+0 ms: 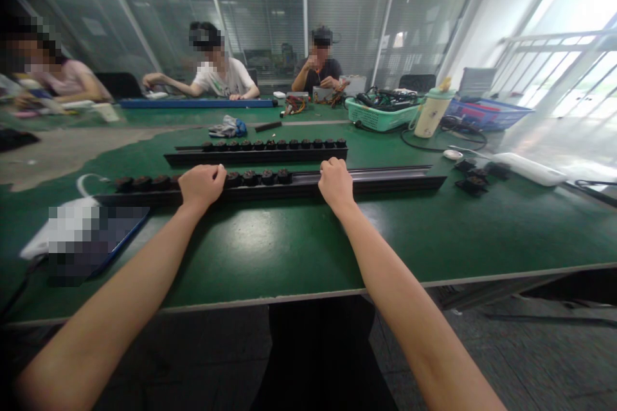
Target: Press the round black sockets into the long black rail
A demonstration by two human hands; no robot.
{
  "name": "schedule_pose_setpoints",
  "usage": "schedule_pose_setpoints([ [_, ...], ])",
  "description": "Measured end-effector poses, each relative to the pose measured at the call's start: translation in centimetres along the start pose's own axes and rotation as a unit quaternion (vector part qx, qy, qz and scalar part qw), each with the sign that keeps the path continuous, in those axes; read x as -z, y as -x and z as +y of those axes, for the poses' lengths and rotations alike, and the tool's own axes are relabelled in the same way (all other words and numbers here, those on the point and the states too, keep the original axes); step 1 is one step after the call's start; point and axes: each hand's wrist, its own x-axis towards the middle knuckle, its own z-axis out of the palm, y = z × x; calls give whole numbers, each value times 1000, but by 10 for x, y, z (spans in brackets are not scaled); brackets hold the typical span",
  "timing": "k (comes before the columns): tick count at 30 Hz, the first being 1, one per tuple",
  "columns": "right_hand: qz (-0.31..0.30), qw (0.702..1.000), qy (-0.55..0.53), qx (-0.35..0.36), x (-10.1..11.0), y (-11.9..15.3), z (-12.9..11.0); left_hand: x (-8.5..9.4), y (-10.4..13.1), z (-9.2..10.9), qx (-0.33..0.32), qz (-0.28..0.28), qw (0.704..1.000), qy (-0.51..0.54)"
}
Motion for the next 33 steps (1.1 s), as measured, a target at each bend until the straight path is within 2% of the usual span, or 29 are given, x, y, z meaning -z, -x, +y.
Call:
schedule_pose_setpoints([
  [33,-14,999,36,-32,7,0,-4,-1,-1,0,-6,3,1000,-16],
])
